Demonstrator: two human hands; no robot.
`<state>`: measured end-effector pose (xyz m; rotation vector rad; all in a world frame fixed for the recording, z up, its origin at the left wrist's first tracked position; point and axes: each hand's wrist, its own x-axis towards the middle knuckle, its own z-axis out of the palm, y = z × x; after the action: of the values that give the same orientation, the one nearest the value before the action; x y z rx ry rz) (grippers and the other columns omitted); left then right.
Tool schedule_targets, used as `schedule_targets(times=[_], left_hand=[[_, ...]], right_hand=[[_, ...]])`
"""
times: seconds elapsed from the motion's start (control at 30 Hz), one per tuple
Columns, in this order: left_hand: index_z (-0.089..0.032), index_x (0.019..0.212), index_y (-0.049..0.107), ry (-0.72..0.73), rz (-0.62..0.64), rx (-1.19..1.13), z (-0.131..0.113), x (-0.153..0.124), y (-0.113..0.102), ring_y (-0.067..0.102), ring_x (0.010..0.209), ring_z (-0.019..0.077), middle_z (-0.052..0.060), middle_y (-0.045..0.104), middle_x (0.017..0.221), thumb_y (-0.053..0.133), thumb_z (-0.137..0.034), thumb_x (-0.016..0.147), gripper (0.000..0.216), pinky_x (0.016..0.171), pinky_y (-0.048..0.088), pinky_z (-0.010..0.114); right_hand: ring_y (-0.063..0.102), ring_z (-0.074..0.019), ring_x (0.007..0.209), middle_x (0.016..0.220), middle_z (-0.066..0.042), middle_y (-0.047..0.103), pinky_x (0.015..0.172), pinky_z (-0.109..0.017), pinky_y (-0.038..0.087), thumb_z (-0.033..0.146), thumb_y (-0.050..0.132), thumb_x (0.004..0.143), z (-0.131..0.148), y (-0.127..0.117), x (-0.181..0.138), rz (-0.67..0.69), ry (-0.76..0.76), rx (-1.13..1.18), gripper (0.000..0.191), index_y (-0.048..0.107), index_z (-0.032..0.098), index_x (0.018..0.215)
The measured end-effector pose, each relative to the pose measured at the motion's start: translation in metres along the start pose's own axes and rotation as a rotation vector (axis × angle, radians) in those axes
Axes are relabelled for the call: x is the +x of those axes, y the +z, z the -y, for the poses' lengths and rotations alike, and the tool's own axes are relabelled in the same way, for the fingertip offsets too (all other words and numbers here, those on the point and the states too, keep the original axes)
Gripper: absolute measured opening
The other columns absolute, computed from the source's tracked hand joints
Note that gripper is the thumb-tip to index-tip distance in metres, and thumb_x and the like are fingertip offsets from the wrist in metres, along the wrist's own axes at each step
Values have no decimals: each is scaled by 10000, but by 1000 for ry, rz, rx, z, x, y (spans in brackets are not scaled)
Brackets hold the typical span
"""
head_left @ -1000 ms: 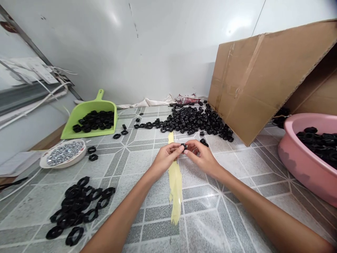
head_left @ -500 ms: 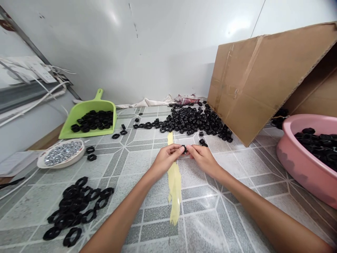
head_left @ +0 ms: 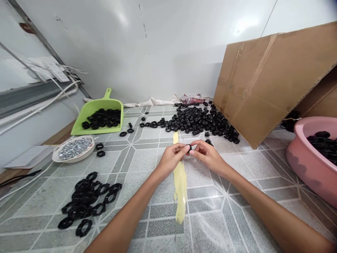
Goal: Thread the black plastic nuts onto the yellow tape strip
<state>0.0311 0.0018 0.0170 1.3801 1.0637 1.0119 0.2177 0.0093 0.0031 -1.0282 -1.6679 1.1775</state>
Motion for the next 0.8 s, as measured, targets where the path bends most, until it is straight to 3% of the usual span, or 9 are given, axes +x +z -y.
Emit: schedule_targets(times=[0.07, 0.17, 0.33, 0.43, 0.53, 0.63, 0.8], left_hand=[[-162, 906, 707, 0, 29, 1, 0, 0, 0, 601, 721, 151, 46, 684, 795, 649, -518, 857, 364, 661, 435, 253], [-161, 911, 708, -9, 48, -1, 1, -1, 0, 608, 726, 154, 49, 691, 797, 648, -523, 858, 370, 667, 436, 255], [-159, 931, 711, 17, 41, -4, 4, 1, 0, 632, 766, 170, 62, 704, 840, 633, -513, 871, 367, 678, 448, 260], [-155, 967, 709, 33, 74, 3, 5, 2, 0, 650, 851, 197, 80, 711, 900, 628, -504, 876, 370, 724, 473, 272], [-155, 978, 698, 78, 97, 38, 5, -1, 2, 651, 890, 209, 86, 709, 930, 585, -493, 909, 363, 755, 486, 282], [-181, 1046, 674, 149, 59, 185, 3, -9, 10, 647, 911, 218, 81, 706, 981, 493, -479, 966, 358, 788, 490, 308], [-210, 1203, 576, 322, -104, 615, 2, -23, 24, 611, 1000, 244, 89, 665, 1094, 411, -400, 1017, 312, 865, 467, 368]], right_hand=[[430, -127, 576, 627, 52, 463, 551, -259, 328, 485, 624, 888, 0, 0, 0, 9, 15, -24, 311, 628, 183, 965], [414, -123, 543, 587, 42, 444, 535, -264, 318, 534, 478, 959, 1, 1, -2, -45, 45, -78, 415, 579, 184, 761], [460, -140, 575, 638, 53, 474, 546, -260, 339, 517, 565, 917, 0, 1, -2, -6, 17, -52, 353, 576, 214, 1098], [451, -143, 569, 631, 54, 471, 550, -262, 339, 506, 555, 925, -1, 2, -2, -12, 19, -92, 326, 576, 220, 1080], [497, -153, 617, 718, 28, 573, 593, -269, 353, 492, 493, 964, 1, 4, -6, -48, 16, -190, 276, 552, 230, 1032], [530, -161, 685, 773, 16, 596, 652, -277, 360, 472, 412, 1007, 5, 7, -10, -61, -12, -295, 293, 528, 227, 895], [390, -141, 562, 590, 34, 425, 558, -273, 297, 547, 366, 1002, 9, 10, -9, -103, 43, -235, 461, 435, 216, 688]])
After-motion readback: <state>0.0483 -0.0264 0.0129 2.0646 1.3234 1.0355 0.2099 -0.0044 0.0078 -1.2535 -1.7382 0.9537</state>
